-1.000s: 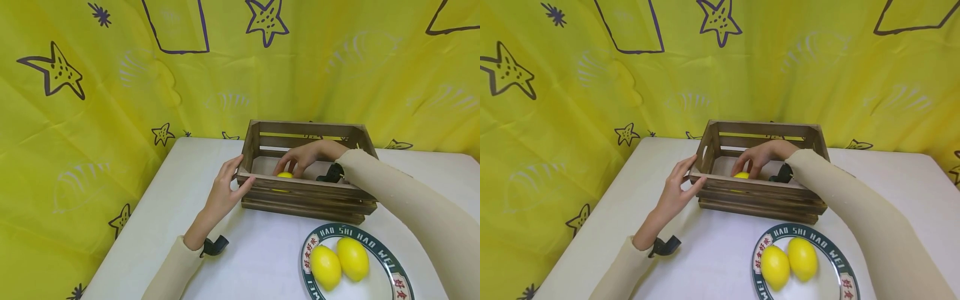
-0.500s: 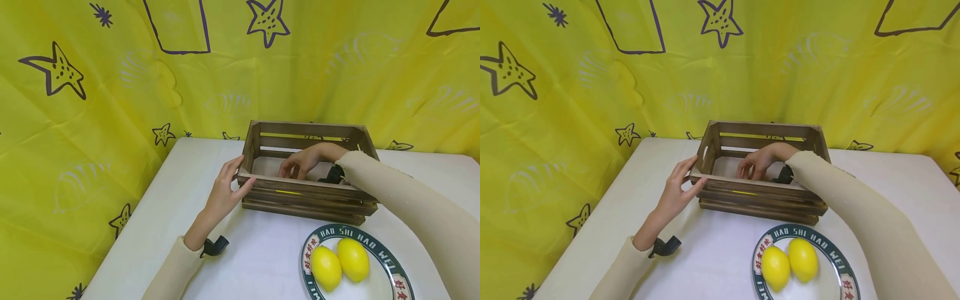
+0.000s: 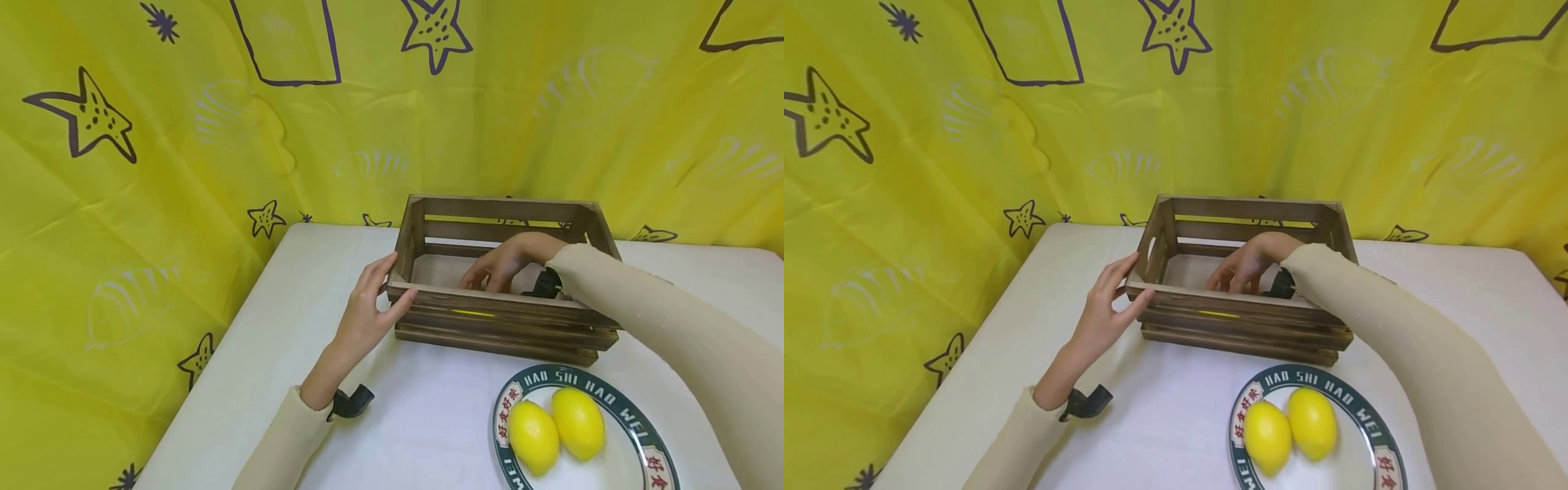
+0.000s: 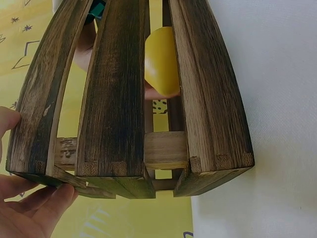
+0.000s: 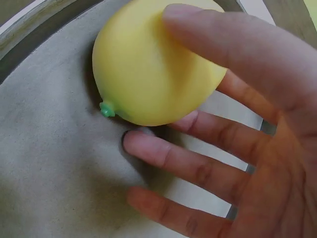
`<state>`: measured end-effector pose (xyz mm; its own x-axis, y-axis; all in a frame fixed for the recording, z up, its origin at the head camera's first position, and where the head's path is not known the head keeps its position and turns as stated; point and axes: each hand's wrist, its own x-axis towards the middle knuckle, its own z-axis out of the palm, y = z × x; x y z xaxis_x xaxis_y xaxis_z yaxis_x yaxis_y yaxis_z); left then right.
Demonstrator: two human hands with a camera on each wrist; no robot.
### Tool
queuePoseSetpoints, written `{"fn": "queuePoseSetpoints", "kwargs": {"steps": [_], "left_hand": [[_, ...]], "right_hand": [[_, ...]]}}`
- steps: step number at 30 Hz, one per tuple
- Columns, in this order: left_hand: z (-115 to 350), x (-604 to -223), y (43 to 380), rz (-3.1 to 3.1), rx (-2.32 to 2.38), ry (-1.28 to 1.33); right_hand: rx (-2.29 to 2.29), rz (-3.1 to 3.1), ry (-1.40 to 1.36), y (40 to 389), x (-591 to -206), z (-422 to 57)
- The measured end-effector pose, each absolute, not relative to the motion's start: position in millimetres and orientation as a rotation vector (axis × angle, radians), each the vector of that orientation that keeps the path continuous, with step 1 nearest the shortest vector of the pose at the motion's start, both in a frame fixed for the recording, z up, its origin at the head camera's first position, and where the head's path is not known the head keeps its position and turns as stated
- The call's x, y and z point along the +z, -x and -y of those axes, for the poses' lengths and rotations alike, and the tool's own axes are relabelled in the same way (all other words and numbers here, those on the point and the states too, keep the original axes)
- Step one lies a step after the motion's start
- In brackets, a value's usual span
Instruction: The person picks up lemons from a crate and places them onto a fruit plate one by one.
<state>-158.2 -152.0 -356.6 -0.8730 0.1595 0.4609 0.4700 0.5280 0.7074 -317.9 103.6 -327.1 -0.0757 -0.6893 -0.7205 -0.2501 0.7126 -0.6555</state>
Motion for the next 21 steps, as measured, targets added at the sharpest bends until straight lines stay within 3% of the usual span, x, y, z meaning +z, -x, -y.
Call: {"fn": "queuePoseSetpoints", "kwargs": {"steps": [21], "left_hand": [[151.5,-356.5,158.7,2.433,-1.282,0.516]], "right_hand": [[-0.483,-1.638,0.790,320.0,-329.1,-101.8]]}}
